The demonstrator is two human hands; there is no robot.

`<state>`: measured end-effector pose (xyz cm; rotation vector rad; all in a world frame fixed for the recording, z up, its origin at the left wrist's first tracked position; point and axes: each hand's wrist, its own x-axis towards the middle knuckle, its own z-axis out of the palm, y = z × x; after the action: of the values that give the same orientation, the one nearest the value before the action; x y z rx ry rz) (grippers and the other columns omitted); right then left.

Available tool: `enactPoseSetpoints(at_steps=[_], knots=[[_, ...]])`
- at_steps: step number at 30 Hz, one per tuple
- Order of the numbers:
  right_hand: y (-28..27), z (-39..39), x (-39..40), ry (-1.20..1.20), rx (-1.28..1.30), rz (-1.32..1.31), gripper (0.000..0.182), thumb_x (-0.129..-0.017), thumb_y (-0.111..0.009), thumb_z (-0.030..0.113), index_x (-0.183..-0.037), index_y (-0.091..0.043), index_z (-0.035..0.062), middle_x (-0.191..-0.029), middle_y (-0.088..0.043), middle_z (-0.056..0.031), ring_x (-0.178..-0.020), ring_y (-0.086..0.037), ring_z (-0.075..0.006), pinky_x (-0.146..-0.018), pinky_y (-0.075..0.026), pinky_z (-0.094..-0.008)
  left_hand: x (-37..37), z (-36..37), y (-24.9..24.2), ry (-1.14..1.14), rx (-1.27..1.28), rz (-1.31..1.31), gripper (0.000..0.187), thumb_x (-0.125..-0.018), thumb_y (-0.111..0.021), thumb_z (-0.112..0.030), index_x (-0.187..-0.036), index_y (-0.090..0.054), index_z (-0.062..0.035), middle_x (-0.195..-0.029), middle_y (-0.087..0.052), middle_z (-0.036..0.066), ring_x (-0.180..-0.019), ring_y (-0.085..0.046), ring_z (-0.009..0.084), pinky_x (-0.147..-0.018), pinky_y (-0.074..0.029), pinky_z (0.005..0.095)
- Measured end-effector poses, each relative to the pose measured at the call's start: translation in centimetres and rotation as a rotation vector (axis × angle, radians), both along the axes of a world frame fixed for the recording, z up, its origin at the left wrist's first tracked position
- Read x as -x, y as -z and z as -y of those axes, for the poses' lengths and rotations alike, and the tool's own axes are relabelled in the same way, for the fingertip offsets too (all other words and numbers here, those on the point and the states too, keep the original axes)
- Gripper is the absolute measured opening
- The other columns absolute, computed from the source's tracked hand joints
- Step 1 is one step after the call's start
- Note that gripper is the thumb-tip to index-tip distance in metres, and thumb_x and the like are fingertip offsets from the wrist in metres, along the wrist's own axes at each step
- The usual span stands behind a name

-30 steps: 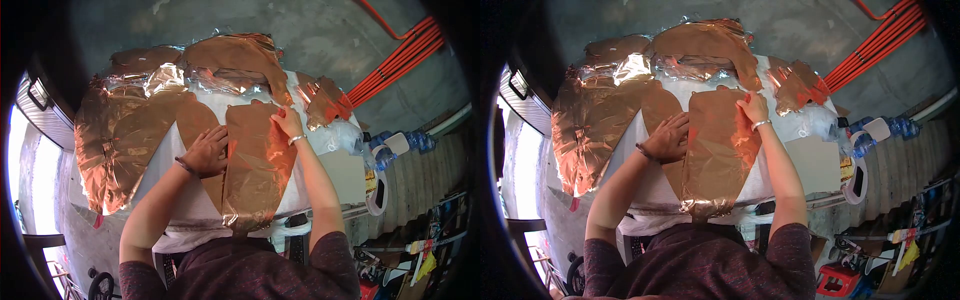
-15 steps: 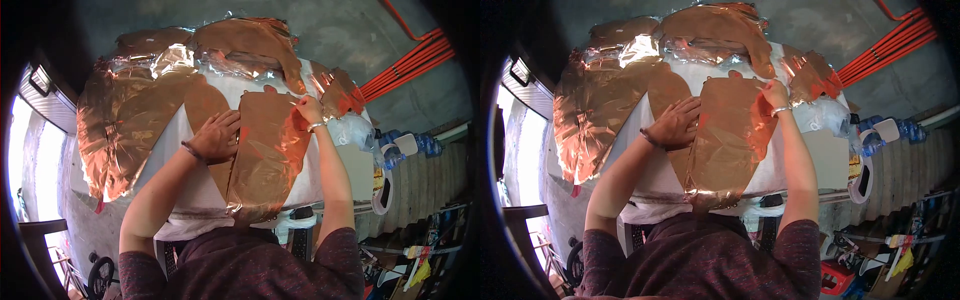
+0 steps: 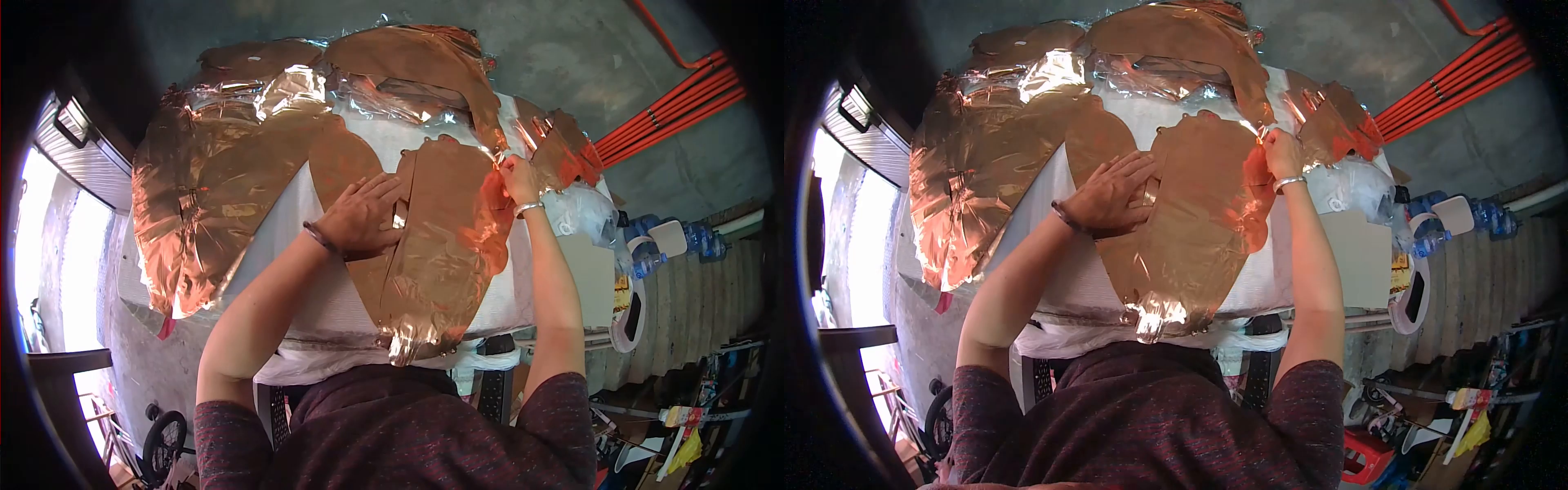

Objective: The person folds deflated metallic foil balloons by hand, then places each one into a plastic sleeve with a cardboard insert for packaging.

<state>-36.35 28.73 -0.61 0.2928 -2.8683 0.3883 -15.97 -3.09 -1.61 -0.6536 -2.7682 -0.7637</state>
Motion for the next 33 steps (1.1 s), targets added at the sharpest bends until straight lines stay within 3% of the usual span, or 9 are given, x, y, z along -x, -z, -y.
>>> enactPoseSetpoints(at_steps=[7, 8, 9, 11, 16, 19, 21, 27, 33], knots=[[0.2, 0.4, -0.3, -0.147, -0.01, -0.074, 0.015, -0.082, -0.069, 0.018, -0.086, -0.066, 0.0041, -0.077, -0.07, -0.0126, -0.073, -0.068, -0.0299, -0.068, -0.052, -0.0403, -0.4, -0.1, -0.9, -0.005, -0.074, 0.025, 0.073, -0.079, -0.065, -0.041, -0.139, -0.04, -0.0077, -0.141, -0.044, 0.013, -0.135, -0.037, 0.0302, -0.111, -0.028, 0.0472], [0.0, 0.4, -0.3, -0.141, -0.093, -0.053, 0.021, -0.084, -0.068, 0.02, -0.098, -0.065, 0.0041, -0.092, -0.069, -0.0146, -0.087, -0.066, -0.0316, -0.075, -0.051, -0.0405, -0.5, -0.1, -1.2, 0.019, -0.058, 0.04, 0.07, -0.079, -0.063, -0.036, -0.139, -0.04, -0.008, -0.141, -0.043, 0.014, -0.135, -0.037, 0.0307, -0.11, -0.029, 0.0483], [-0.6, 1.0, -1.2, -0.142, -0.091, -0.046, 0.021, -0.084, -0.068, 0.02, -0.098, -0.065, 0.0041, -0.092, -0.069, -0.0146, -0.087, -0.066, -0.0316, -0.075, -0.051, -0.0405, -0.5, 0.0, -1.5, 0.045, -0.043, 0.054, 0.067, -0.08, -0.062, -0.03, -0.14, -0.041, -0.0082, -0.142, -0.043, 0.016, -0.135, -0.037, 0.0312, -0.11, -0.03, 0.0494], [-2.1, 2.8, -4.2, -0.223, -0.181, -0.248, 0.029, -0.086, -0.066, 0.02, -0.11, -0.062, 0.0043, -0.11, -0.064, -0.0171, -0.102, -0.061, -0.0334, -0.084, -0.048, -0.0413, -0.2, 0.1, -0.5, 0.047, 0.003, 0.016, 0.064, -0.08, -0.061, -0.029, -0.138, -0.043, -0.0086, -0.141, -0.043, 0.016, -0.135, -0.037, 0.0318, -0.109, -0.031, 0.0498], [-4.2, 6.7, -16.5, -0.562, 0.203, 0.136, 0.046, -0.088, -0.064, 0.022, -0.127, -0.054, 0.0018, -0.127, -0.055, -0.02, -0.119, -0.052, -0.0356, -0.101, -0.041, -0.0408, -0.3, 0.1, 0.1, 0.025, 0.046, -0.039, 0.057, -0.08, -0.06, -0.028, -0.132, -0.049, -0.0078, -0.141, -0.043, 0.016, -0.135, -0.037, 0.0331, -0.107, -0.033, 0.0504], [-4.1, 7.6, -22.8, -0.634, 0.13, 0.2, 0.053, -0.087, -0.064, 0.022, -0.134, -0.049, 0.0031, -0.139, -0.047, -0.0194, -0.129, -0.044, -0.0357, -0.106, -0.036, -0.0402, -0.2, 0.1, 0.0, 0.023, 0.012, -0.001, 0.061, -0.08, -0.06, -0.028, -0.135, -0.046, -0.007, -0.142, -0.042, 0.017, -0.135, -0.036, 0.0329, -0.109, -0.031, 0.0504], [-4.0, 7.9, -25.2, -0.711, 0.041, 0.265, 0.062, -0.087, -0.065, 0.029, -0.14, -0.044, 0.0063, -0.148, -0.036, -0.018, -0.138, -0.033, -0.0348, -0.112, -0.028, -0.0428, -0.2, 0.0, 0.1, 0.001, 0.011, -0.048, 0.069, -0.079, -0.063, -0.039, -0.137, -0.045, -0.0074, -0.141, -0.045, 0.013, -0.135, -0.038, 0.0292, -0.109, -0.031, 0.048], [-3.2, 7.1, -26.9, -0.763, -0.095, 0.261, 0.071, -0.088, -0.057, 0.05, -0.144, -0.039, 0.0103, -0.153, -0.028, -0.0155, -0.142, -0.024, -0.0336, -0.115, -0.018, -0.0489, 0.0, 0.0, 0.3, -0.007, -0.014, -0.028, 0.075, -0.079, -0.064, -0.041, -0.141, -0.039, -0.0069, -0.143, -0.044, 0.013, -0.134, -0.038, 0.0289, -0.11, -0.03, 0.0483], [-3.0, 7.3, -27.1, -0.751, -0.113, 0.249, 0.07, -0.088, -0.056, 0.051, -0.144, -0.04, 0.0121, -0.154, -0.027, -0.0157, -0.142, -0.024, -0.034, -0.115, -0.019, -0.0486, -0.1, 0.1, 0.3, -0.007, -0.018, -0.018, 0.074, -0.08, -0.063, -0.04, -0.141, -0.039, -0.0065, -0.142, -0.044, 0.014, -0.135, -0.038, 0.0288, -0.111, -0.029, 0.0483]])
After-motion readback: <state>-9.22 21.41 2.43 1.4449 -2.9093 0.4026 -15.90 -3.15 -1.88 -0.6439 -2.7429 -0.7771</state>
